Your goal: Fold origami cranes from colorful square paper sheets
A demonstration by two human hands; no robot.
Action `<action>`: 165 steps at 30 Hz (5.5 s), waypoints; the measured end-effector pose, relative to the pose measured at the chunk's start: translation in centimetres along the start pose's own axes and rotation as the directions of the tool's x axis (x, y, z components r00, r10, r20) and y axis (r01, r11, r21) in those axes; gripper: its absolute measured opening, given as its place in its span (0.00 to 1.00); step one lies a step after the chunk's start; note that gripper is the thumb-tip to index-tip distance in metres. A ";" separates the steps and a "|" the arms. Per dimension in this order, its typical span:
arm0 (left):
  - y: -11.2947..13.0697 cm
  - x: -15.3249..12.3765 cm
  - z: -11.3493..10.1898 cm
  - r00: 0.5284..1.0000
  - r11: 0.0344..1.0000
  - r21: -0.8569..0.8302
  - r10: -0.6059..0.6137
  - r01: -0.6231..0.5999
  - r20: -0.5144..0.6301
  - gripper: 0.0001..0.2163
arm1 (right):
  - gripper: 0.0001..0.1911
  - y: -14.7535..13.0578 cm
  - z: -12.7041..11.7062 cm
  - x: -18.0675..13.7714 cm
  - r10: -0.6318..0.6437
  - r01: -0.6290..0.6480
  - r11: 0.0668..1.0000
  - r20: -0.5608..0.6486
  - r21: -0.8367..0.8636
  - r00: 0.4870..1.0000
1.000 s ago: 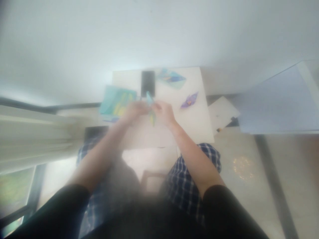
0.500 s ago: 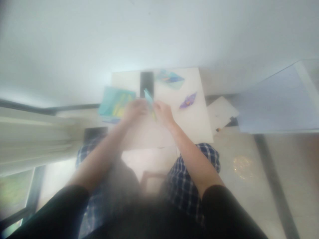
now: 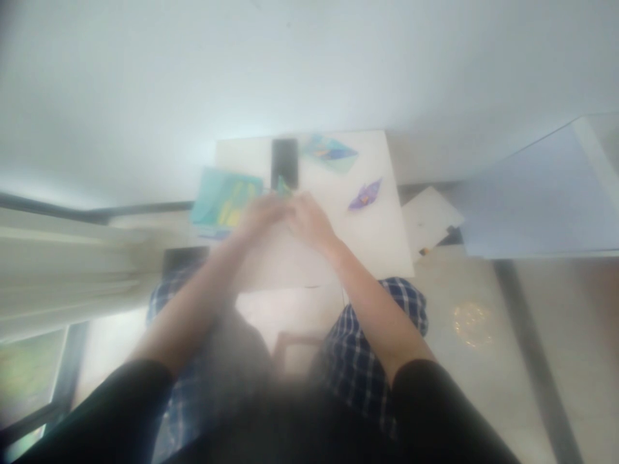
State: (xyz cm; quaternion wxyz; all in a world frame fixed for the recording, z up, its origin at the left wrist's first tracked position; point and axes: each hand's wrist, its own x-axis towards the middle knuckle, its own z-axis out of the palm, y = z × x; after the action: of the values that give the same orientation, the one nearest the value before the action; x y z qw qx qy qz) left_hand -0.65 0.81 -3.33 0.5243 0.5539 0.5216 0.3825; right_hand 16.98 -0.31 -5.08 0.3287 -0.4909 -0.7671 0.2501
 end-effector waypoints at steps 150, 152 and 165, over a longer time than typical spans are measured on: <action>-0.1 0.4 0.7 0.989 0.994 0.012 -0.107 0.109 -0.103 0.12 | 0.25 -2.0 -2.9 0.6 0.468 -0.499 0.528 0.255 0.687 0.846; -0.8 0.6 0.6 0.993 0.998 -0.014 -0.069 0.068 -0.101 0.13 | 0.25 -2.1 -2.7 0.5 0.453 -0.468 0.556 0.222 0.687 0.864; -0.4 -0.1 0.4 0.993 0.998 0.041 0.046 -0.042 -0.105 0.15 | 0.23 -2.3 -3.3 0.8 0.413 -0.404 0.662 0.143 0.631 0.900</action>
State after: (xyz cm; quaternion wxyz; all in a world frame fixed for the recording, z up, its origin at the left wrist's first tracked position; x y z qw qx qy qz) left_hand -0.31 0.59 -3.79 0.4764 0.5541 0.5439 0.4126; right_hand 17.89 -0.32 -1.05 0.4175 -0.5075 -0.5012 0.5630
